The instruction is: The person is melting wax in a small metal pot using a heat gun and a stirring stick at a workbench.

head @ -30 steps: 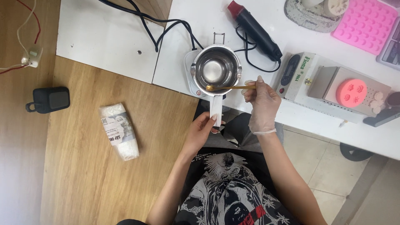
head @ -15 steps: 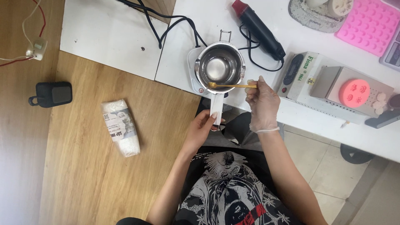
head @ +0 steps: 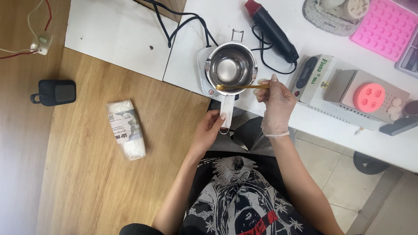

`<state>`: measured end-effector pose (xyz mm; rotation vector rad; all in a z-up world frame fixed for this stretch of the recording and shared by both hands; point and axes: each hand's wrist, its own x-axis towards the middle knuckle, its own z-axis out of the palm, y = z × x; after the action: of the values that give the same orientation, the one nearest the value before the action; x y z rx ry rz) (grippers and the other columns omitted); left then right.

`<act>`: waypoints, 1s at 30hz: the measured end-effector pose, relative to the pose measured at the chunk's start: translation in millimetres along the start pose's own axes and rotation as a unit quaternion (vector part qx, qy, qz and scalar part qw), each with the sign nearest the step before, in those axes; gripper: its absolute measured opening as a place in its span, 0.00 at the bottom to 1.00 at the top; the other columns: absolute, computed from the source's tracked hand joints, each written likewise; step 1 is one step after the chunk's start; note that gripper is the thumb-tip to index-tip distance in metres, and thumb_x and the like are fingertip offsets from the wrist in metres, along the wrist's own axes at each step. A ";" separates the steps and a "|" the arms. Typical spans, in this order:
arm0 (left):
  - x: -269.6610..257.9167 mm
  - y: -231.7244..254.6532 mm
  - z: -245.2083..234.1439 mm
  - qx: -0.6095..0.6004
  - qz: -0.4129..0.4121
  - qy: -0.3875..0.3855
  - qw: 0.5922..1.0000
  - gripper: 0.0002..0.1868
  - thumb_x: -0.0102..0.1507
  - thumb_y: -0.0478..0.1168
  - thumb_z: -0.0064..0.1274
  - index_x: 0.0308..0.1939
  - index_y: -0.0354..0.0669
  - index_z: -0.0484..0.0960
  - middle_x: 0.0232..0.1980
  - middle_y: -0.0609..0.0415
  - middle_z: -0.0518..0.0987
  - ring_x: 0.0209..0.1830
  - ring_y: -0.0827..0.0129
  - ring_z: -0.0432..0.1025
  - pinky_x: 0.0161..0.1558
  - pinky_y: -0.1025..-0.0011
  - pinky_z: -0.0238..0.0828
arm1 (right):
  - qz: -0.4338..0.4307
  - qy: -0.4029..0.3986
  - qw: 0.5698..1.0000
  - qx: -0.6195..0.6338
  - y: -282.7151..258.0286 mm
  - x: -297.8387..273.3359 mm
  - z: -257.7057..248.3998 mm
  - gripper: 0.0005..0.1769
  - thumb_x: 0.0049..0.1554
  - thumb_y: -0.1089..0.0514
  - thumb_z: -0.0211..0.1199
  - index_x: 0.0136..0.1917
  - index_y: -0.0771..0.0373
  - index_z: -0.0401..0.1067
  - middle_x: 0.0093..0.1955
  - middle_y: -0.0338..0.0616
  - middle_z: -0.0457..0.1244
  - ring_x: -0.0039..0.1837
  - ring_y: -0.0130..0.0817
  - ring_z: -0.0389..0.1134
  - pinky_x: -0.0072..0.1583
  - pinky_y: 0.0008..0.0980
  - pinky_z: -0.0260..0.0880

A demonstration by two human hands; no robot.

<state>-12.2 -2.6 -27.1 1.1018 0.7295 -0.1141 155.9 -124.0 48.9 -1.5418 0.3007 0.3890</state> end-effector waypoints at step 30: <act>25.4 63.4 2.1 0.181 0.165 0.181 0.952 0.12 0.69 0.41 0.51 0.49 0.36 0.84 0.38 0.57 0.87 0.29 0.78 0.71 0.33 0.76 0.68 | 0.010 0.008 0.998 0.060 -12.4 -11.0 -26.9 0.20 0.69 0.50 0.56 0.46 0.68 0.76 0.34 0.41 0.65 0.36 0.24 0.62 0.41 0.22 0.66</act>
<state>35.5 32.2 7.3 1.6085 0.8586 0.2566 152.7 -151.3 64.5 -1.4262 0.3467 0.3686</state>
